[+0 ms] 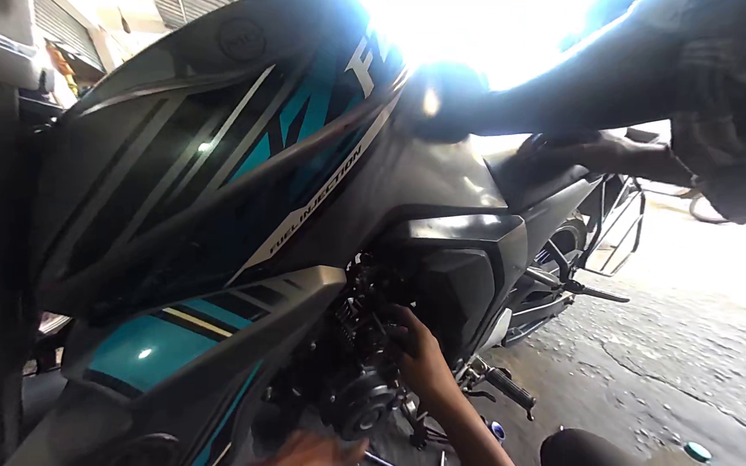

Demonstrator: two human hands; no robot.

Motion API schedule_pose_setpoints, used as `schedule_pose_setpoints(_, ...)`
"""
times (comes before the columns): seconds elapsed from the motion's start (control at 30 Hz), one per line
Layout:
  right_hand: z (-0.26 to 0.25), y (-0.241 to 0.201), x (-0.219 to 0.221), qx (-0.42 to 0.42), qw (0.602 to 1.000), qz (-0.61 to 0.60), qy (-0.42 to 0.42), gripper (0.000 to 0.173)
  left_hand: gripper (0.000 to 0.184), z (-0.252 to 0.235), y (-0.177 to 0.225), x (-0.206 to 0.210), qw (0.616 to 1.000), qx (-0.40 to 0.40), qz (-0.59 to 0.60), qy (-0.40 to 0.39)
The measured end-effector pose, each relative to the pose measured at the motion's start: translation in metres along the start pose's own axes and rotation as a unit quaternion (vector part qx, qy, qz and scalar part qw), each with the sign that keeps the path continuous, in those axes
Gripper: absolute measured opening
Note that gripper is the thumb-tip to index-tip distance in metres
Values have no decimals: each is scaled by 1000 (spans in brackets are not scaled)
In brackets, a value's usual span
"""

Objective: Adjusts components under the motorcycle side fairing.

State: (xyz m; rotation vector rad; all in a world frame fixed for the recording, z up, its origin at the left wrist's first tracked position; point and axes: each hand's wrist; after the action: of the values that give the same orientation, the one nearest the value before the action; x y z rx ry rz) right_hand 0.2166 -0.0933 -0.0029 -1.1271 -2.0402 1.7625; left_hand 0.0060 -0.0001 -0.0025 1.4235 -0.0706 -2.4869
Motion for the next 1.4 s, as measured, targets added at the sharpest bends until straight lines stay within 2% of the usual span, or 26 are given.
schedule_pose_setpoints(0.07, 17, 3, 3, 19, 993, -119, 0, 42, 82, 3, 14, -17, 983, -32, 52, 176)
schedule_pose_setpoints(0.13, 38, 1, 12, 75, 964, -252, 33, 20, 83, 0, 20, -19, 937, -17, 39, 347)
schedule_pose_setpoints(0.17, 46, -2, 19, 108, 947, -300, 51, 15, 77, -3, 17, -15, 909, 5, 6, 417)
schedule_pose_setpoints(0.23, 60, -9, 36, 143, 927, -341, 63, 15, 53, -11, 7, -8, 849, 47, -100, 516)
schedule_pose_setpoints(0.3, 68, -15, 47, 165, 917, -359, 56, 16, 27, -15, -1, -7, 799, 63, -195, 566)
schedule_pose_setpoints(0.37, 70, -15, 47, 178, 913, -365, 26, 19, 15, -12, -2, -12, 788, 75, -233, 565)
schedule_pose_setpoints(0.4, 70, -12, 46, 168, 919, -357, 2, 23, 16, -10, -3, -14, 792, 82, -235, 558)
schedule_pose_setpoints(0.5, 75, 9, 40, 50, 965, -251, -57, 33, 34, -8, -5, -17, 827, 65, -151, 538)
schedule_pose_setpoints(0.57, 79, 23, 37, -65, 996, -66, -13, 32, 42, -9, -6, -20, 845, 46, -98, 524)
schedule_pose_setpoints(0.6, 82, 27, 37, -99, 995, 23, 21, 30, 43, -9, -7, -20, 851, 40, -83, 517)
schedule_pose_setpoints(0.67, 83, 27, 39, -123, 986, 100, 45, 24, 44, -9, -8, -19, 861, 29, -66, 503)
schedule_pose_setpoints(0.77, 75, 24, 35, -123, 987, 97, 16, 21, 43, -9, -5, -20, 860, 7, -51, 507)
schedule_pose_setpoints(0.83, 56, 20, 30, -111, 988, 97, 55, 22, 40, -5, -2, -25, 860, -18, -25, 509)
schedule_pose_setpoints(0.9, 28, 11, 23, -64, 986, 121, 99, 21, 54, 0, 3, -31, 875, -61, -14, 481)
schedule_pose_setpoints(0.97, -2, 3, 19, -9, 982, 155, 105, 21, 67, 0, 6, -32, 866, -82, -50, 490)
schedule_pose_setpoints(1.07, -32, -3, 27, -16, 974, 193, 117, 20, 72, -1, 12, -36, 879, -104, -95, 455)
schedule_pose_setpoints(1.13, -40, -7, 35, -25, 968, 226, 103, 18, 71, -2, 13, -37, 891, -106, -106, 429)
schedule_pose_setpoints(1.23, -42, -12, 45, -18, 962, 254, 97, 20, 67, -5, 3, -34, 888, -87, -136, 430)
schedule_pose_setpoints(1.4, -43, -8, 51, -12, 970, 214, 111, 22, 64, -7, -13, -31, 880, -66, -187, 432)
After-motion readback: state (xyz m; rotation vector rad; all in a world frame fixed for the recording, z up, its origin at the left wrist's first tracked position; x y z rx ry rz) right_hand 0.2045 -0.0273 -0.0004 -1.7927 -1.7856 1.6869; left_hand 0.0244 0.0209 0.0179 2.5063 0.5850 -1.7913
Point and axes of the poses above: each hand's wrist, its own z-axis away from the middle knuckle, its own x-axis out of the palm, y = z × x
